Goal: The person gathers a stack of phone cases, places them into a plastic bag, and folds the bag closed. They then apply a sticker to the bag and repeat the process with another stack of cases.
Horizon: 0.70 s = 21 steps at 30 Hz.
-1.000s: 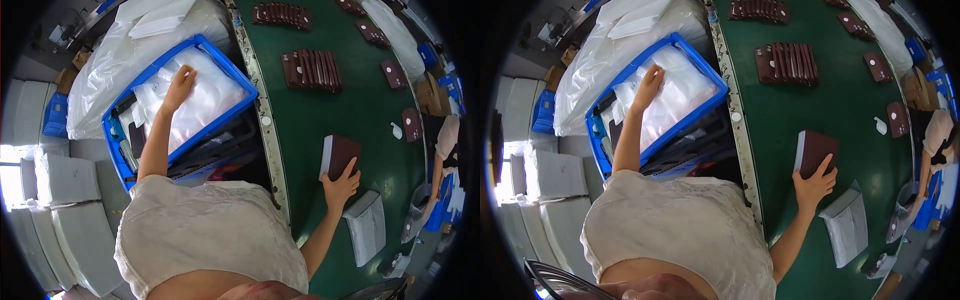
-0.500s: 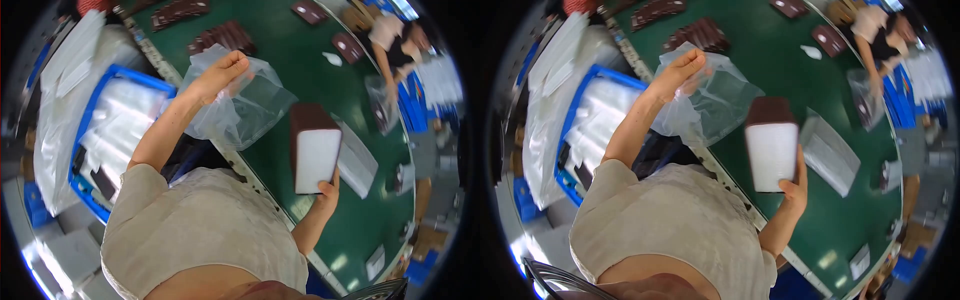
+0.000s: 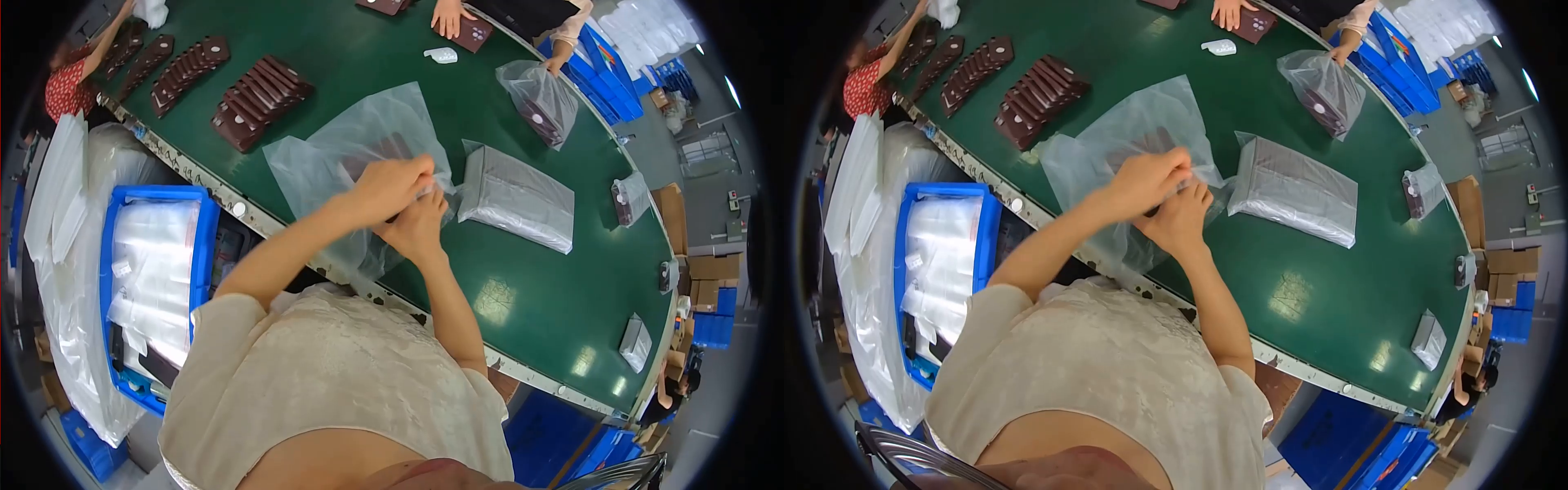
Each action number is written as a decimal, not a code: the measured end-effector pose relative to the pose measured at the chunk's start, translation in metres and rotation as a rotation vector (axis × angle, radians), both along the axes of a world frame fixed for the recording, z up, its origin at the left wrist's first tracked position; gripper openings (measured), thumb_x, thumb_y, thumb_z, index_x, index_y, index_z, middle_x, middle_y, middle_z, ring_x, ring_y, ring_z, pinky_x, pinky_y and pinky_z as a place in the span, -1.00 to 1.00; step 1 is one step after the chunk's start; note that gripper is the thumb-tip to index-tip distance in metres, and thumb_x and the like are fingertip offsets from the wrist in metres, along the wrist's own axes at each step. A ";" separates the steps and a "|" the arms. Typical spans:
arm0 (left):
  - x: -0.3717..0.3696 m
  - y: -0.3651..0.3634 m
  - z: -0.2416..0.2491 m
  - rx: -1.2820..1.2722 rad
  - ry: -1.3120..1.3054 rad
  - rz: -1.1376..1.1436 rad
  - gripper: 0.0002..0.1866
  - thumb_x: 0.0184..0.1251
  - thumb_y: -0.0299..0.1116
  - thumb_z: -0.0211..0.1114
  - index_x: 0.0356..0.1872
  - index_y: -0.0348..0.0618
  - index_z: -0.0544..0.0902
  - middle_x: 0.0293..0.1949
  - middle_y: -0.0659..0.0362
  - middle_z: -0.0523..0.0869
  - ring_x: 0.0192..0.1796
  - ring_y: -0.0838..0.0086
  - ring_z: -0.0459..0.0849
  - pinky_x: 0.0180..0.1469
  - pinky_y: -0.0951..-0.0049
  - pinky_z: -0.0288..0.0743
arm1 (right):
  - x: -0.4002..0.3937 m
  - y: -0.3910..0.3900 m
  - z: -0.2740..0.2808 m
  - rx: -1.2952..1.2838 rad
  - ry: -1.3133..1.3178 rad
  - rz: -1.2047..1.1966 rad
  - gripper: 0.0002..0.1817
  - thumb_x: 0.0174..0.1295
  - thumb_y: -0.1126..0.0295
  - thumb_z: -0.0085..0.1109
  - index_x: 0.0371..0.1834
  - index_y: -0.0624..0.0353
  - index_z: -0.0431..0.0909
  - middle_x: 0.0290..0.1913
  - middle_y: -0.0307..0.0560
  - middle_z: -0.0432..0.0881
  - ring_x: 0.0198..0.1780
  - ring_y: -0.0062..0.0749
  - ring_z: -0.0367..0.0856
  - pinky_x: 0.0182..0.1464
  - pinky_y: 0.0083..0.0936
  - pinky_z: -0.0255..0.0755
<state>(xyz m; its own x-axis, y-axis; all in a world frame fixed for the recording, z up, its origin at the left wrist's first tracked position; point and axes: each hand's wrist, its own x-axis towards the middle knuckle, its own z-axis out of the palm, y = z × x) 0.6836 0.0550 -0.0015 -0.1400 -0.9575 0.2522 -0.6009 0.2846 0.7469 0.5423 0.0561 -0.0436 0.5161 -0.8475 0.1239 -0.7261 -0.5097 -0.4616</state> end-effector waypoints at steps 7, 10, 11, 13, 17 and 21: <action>0.007 0.108 -0.044 -0.243 -0.299 0.558 -0.33 0.17 -0.13 0.45 0.26 -0.18 0.43 0.38 0.00 0.38 0.35 0.00 0.36 0.36 -0.10 0.10 | 0.023 -0.024 -0.008 -0.127 -0.129 -0.083 0.18 -0.20 0.01 0.48 0.60 0.10 0.15 0.33 0.46 0.29 0.40 0.34 0.20 0.34 0.17 0.09; 0.025 0.125 -0.093 -0.130 -0.406 0.665 -0.58 0.27 -0.28 0.37 0.10 -0.17 0.49 0.20 -0.03 0.53 0.19 -0.02 0.50 0.22 -0.01 0.30 | 0.038 -0.031 -0.010 -0.059 -0.129 -0.079 0.19 -0.19 -0.03 0.47 0.60 0.10 0.15 0.35 0.48 0.28 0.40 0.35 0.19 0.36 0.19 0.07; 0.036 0.126 -0.100 -0.130 -0.407 0.671 -0.58 0.27 -0.28 0.37 0.10 -0.17 0.49 0.20 -0.03 0.53 0.19 -0.02 0.50 0.22 -0.01 0.30 | 0.046 -0.038 -0.009 -0.034 -0.146 -0.086 0.19 -0.19 -0.03 0.47 0.60 0.10 0.15 0.36 0.48 0.27 0.41 0.36 0.18 0.37 0.20 0.06; 0.057 0.121 -0.106 0.052 -0.371 0.599 -0.84 0.36 -0.42 0.25 -0.13 -0.18 0.49 -0.14 -0.07 0.62 -0.10 -0.04 0.62 -0.08 0.09 0.46 | 0.063 -0.059 -0.007 -0.020 -0.167 -0.083 0.19 -0.19 -0.04 0.47 0.60 0.11 0.15 0.38 0.49 0.26 0.41 0.36 0.18 0.39 0.21 0.05; 0.068 0.134 -0.087 0.024 -0.204 0.467 -0.90 0.43 -0.50 0.16 -0.28 -0.22 0.42 -0.43 -0.09 0.55 -0.33 -0.07 0.61 -0.34 0.12 0.43 | 0.089 -0.111 -0.015 -0.254 -0.111 0.004 0.19 -0.17 -0.06 0.48 0.60 0.10 0.15 0.42 0.49 0.21 0.44 0.37 0.14 0.43 0.23 0.01; 0.080 0.152 -0.071 0.053 -0.061 0.475 -0.88 0.47 -0.47 0.14 -0.30 -0.24 0.42 -0.51 -0.10 0.51 -0.40 -0.08 0.59 -0.37 0.11 0.42 | 0.114 -0.135 -0.003 -0.220 -0.113 -0.146 0.21 -0.18 -0.08 0.50 0.61 0.08 0.13 0.47 0.48 0.15 0.47 0.37 0.10 0.43 0.24 0.00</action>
